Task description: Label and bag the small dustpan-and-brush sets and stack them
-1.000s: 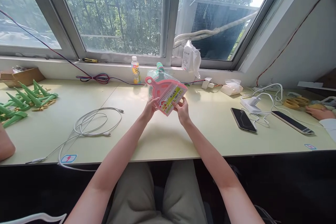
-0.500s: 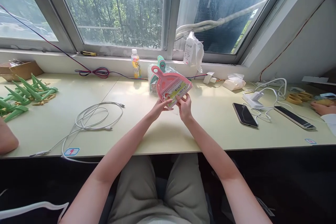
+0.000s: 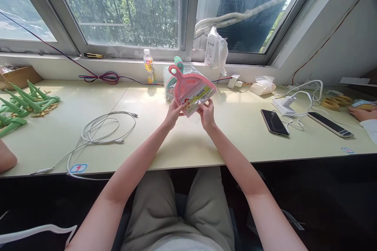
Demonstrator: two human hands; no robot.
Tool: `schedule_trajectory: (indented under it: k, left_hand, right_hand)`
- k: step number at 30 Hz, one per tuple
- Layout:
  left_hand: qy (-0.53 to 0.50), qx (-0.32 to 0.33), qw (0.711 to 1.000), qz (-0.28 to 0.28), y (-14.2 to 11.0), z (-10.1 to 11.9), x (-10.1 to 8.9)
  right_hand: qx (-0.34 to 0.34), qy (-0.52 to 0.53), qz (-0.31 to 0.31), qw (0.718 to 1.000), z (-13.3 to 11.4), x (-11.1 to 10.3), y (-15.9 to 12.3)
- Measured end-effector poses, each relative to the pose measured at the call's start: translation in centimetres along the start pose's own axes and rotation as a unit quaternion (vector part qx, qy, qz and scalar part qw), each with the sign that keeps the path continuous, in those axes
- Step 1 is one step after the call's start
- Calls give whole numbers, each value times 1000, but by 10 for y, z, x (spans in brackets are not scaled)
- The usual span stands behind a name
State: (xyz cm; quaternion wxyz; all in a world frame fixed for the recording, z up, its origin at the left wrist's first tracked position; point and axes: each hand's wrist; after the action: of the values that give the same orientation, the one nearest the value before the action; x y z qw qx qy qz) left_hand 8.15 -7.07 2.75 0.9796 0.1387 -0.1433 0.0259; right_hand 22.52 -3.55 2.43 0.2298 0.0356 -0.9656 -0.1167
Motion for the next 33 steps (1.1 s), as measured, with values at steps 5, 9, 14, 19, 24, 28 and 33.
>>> schedule_trajectory:
  k: [5, 9, 14, 19, 24, 28, 33]
  left_hand:
    - [14, -20, 1000, -12, 0, 1, 1]
    - [24, -54, 998, -27, 1, 0, 0]
    - [17, -54, 998, -36, 2, 1, -2]
    - [18, -60, 997, -55, 3, 0, -5]
    - [17, -56, 996, -73, 4, -1, -9]
    - [13, -61, 994, -95, 2, 0, -8]
    - [22, -48, 994, -94, 1, -1, -7]
  right_hand:
    - [-5, -15, 5, 1000, 4, -5, 4]
    - [8, -19, 3, 1000, 8, -7, 7]
    - [19, -5, 3, 1000, 12, -6, 9]
    - [25, -10, 1, 1000, 16, -7, 11]
    - [18, -8, -3, 1000, 15, -9, 13]
    - [13, -11, -3, 1000, 13, -10, 14]
    - [21, -10, 2, 1000, 13, -9, 15]
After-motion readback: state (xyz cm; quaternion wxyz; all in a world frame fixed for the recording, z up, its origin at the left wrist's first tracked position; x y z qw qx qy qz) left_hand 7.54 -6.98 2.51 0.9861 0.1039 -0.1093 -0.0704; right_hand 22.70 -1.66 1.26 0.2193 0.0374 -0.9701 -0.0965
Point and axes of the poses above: each hand's wrist, its own y-axis towards the middle knuckle, its own x-axis out of the palm, z = x × y, and after that the axes turned 4 degrees about -y, right-handed
